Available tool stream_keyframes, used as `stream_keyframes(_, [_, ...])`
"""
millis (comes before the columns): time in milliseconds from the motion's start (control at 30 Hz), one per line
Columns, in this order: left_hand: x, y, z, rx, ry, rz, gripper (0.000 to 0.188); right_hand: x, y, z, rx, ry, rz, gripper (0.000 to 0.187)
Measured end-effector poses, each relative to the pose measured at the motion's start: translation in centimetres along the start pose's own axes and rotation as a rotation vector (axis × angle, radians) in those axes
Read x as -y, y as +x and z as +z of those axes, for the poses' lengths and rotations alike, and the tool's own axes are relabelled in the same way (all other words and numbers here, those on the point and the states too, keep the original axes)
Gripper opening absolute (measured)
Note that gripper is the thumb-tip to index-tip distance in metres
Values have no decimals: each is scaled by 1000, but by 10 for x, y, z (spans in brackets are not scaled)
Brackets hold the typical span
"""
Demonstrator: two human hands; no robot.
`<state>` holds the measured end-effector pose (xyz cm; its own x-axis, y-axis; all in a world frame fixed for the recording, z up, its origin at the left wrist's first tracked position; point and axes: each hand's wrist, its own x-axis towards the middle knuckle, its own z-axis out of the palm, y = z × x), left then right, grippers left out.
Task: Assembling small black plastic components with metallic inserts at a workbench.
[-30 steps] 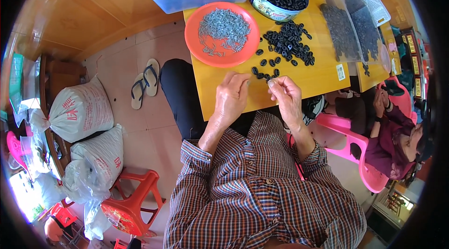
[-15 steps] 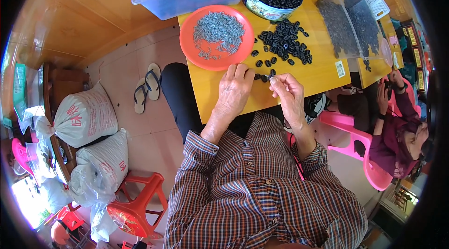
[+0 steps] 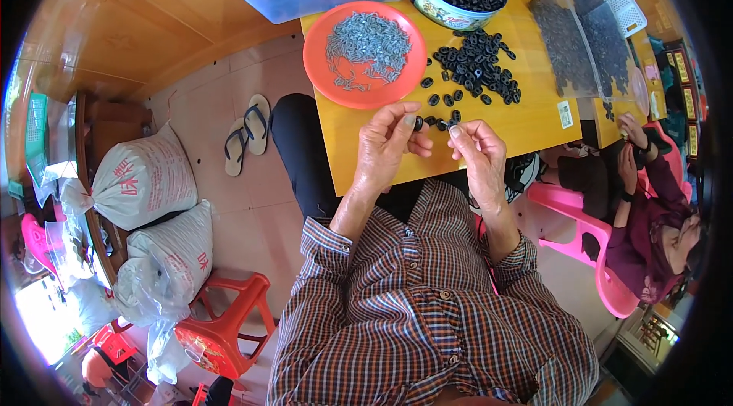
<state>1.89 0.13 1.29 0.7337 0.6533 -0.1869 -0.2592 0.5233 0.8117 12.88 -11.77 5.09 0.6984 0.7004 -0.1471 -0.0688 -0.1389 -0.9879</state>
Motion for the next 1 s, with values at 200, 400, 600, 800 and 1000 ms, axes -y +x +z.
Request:
stream_keyframes(200, [-3,-8,-5,52,-158,-60,26,2,-3,9,17,8,10,16])
stream_keyframes(400, [-7,-12,-8,94,-85,-13,31,3,-3,17,22,20,-12,16])
stream_keyframes(600, [-9,-15,-8,100,-34,27,27,2,-6,19,37,8,-28,12])
stream_keyframes(800, [-1,-14,-19,94,-156,-43,24,6,-11,21,23,13,-11,16])
stream_keyframes(1000, [-5,-14,-15,8,-245,-38,21,9,-14,24,31,-5,-4,17])
